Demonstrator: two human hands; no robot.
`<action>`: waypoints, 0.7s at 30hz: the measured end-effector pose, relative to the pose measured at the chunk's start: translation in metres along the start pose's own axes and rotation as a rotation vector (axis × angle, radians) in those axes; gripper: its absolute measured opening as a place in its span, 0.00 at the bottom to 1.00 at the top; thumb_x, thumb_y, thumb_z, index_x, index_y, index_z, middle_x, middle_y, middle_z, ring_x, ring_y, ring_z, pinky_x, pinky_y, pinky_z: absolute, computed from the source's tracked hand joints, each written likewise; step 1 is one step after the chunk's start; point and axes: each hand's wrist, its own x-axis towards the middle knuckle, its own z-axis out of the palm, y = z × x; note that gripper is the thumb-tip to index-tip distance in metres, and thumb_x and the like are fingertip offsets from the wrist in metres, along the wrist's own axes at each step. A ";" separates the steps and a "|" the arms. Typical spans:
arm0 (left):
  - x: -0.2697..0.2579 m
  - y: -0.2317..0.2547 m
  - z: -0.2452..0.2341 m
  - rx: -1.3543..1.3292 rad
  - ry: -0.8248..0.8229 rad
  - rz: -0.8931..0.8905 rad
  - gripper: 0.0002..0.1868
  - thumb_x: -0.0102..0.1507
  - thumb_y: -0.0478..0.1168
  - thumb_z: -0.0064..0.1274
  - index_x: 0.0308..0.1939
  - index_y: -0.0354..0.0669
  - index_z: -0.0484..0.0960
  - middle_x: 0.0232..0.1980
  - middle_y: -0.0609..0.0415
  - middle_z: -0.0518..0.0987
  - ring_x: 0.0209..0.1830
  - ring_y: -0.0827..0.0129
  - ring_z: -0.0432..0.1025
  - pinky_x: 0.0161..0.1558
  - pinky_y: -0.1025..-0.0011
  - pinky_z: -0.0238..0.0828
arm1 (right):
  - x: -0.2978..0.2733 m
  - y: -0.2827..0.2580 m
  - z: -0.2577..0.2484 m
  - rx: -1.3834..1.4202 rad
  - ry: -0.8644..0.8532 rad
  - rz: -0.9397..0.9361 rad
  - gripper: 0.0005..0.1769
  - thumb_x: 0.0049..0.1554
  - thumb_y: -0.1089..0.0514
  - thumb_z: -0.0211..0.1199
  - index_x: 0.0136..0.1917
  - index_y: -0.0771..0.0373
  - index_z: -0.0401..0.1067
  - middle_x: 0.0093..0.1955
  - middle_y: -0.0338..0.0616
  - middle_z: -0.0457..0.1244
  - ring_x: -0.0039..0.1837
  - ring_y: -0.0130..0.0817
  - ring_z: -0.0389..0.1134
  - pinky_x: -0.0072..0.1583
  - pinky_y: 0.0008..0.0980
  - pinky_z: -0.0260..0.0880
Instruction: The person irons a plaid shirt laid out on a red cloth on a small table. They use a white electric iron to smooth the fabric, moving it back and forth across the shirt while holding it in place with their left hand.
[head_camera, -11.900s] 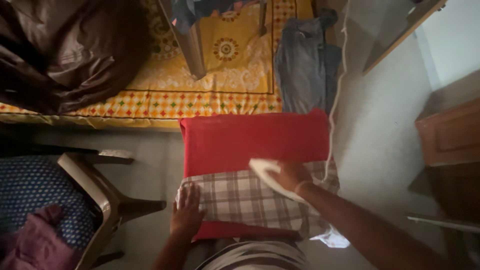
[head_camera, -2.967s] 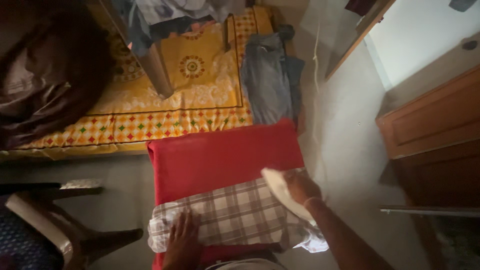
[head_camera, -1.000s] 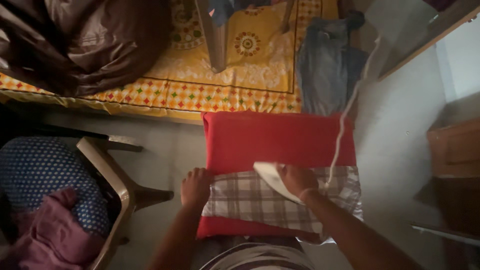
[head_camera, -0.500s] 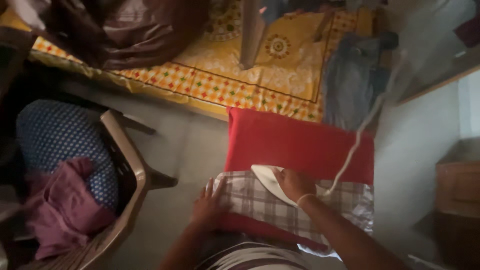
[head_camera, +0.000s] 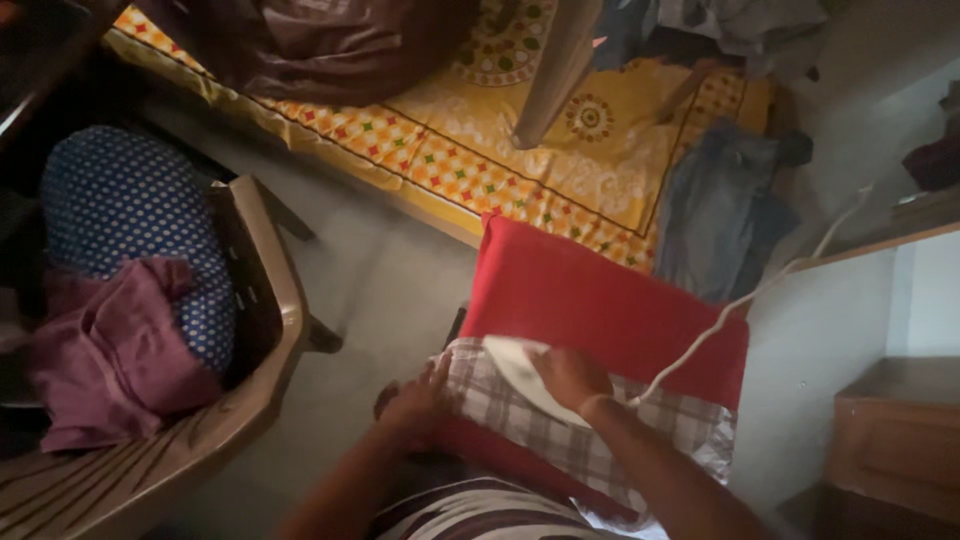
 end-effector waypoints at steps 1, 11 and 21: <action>0.007 -0.008 0.011 -0.009 0.025 0.034 0.48 0.70 0.60 0.44 0.86 0.50 0.35 0.82 0.30 0.50 0.65 0.36 0.70 0.65 0.45 0.68 | -0.010 0.007 0.003 -0.027 -0.025 -0.120 0.35 0.62 0.28 0.45 0.48 0.56 0.81 0.49 0.55 0.71 0.54 0.56 0.72 0.57 0.52 0.69; -0.031 0.021 -0.023 -0.099 0.149 0.007 0.38 0.70 0.54 0.40 0.81 0.59 0.45 0.75 0.36 0.64 0.61 0.36 0.71 0.62 0.47 0.68 | -0.050 -0.009 0.010 0.053 -0.254 -0.020 0.37 0.61 0.28 0.44 0.44 0.57 0.81 0.47 0.51 0.73 0.52 0.49 0.73 0.59 0.47 0.69; -0.046 0.032 -0.041 -0.122 0.133 0.000 0.36 0.70 0.55 0.39 0.80 0.61 0.47 0.73 0.39 0.66 0.60 0.38 0.72 0.60 0.45 0.69 | -0.099 0.076 0.015 -0.165 -0.182 0.007 0.34 0.59 0.27 0.46 0.55 0.51 0.81 0.53 0.46 0.72 0.58 0.45 0.72 0.62 0.45 0.68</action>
